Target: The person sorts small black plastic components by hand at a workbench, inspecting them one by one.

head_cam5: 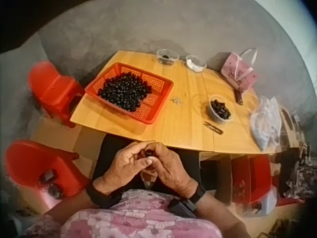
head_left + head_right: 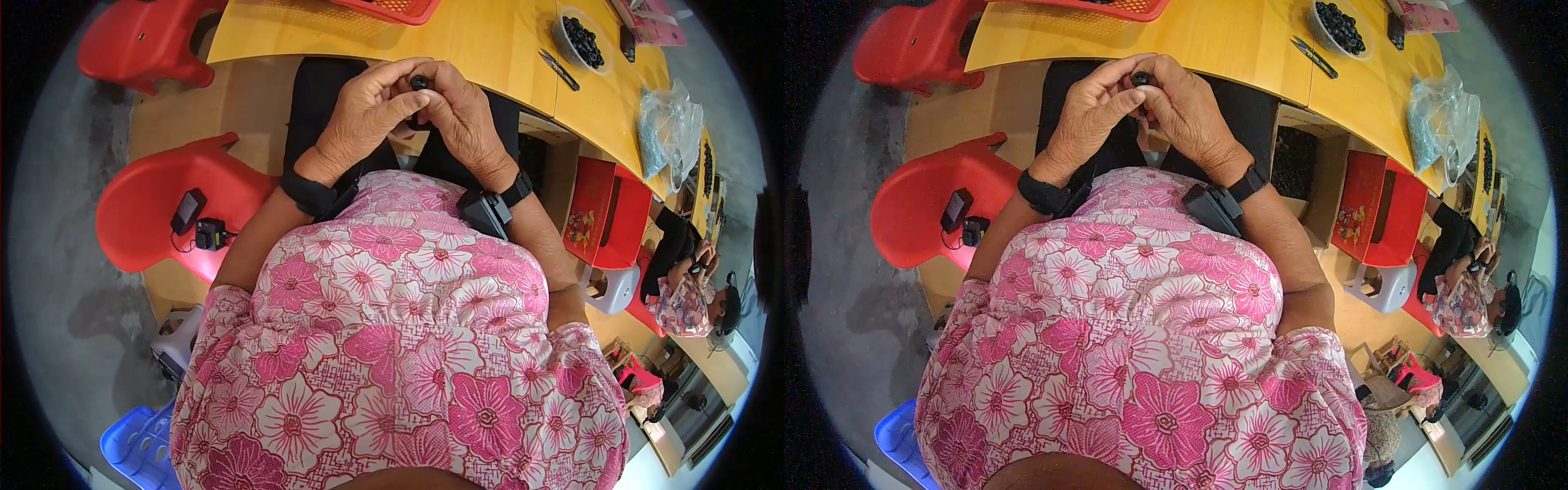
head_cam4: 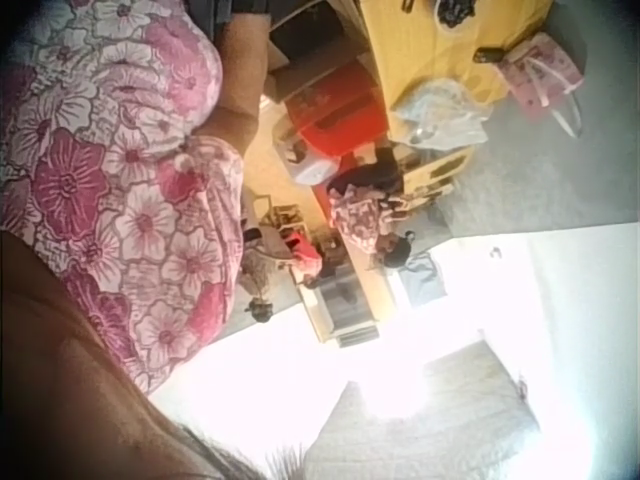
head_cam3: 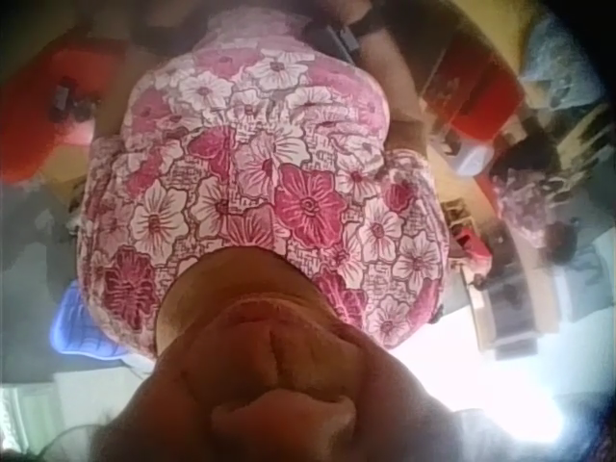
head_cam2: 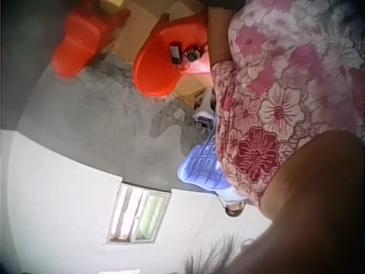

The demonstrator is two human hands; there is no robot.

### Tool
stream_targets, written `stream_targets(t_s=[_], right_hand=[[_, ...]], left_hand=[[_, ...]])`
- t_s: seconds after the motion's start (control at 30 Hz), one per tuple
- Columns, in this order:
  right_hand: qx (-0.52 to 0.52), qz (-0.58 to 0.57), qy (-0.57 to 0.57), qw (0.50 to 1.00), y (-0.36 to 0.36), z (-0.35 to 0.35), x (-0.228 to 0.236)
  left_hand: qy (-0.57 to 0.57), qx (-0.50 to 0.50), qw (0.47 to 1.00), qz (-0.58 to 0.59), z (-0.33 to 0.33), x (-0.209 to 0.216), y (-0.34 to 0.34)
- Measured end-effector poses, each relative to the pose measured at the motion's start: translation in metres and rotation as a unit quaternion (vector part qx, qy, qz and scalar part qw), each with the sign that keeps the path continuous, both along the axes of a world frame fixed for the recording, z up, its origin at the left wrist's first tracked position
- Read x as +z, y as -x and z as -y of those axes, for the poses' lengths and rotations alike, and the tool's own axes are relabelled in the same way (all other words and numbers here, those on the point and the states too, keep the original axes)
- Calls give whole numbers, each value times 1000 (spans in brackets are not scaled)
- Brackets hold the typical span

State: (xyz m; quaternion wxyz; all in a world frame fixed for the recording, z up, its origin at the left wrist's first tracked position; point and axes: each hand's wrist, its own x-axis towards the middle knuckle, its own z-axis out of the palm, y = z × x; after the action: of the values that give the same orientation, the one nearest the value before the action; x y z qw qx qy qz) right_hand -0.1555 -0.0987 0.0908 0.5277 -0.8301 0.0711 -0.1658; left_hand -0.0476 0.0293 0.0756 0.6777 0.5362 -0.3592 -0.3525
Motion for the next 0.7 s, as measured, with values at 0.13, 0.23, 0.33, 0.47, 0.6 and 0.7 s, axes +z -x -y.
stream_targets(t_s=[0.13, 0.23, 0.33, 0.47, 0.6, 0.7], right_hand=[[-7, 2, 11, 1000, 0, -7, 1], [-12, 24, 25, 999, -1, -8, 0], [-11, 32, 36, 999, -3, -9, -2], [-19, 27, 9, 999, -3, -13, 1], [-31, 47, 12, 998, -6, -11, -2], [-11, -33, -230, 973, -6, -8, 1]], left_hand=[[-11, 4, 1000, -20, -2, 0, 2], [-31, -4, 1000, -1, -7, 5, 2], [-17, 21, 999, 21, -8, 5, 3], [-10, 39, 999, 25, -8, 7, 6], [14, 72, 993, 90, -5, 5, 4], [19, 72, 995, 68, -6, 1, -1]])
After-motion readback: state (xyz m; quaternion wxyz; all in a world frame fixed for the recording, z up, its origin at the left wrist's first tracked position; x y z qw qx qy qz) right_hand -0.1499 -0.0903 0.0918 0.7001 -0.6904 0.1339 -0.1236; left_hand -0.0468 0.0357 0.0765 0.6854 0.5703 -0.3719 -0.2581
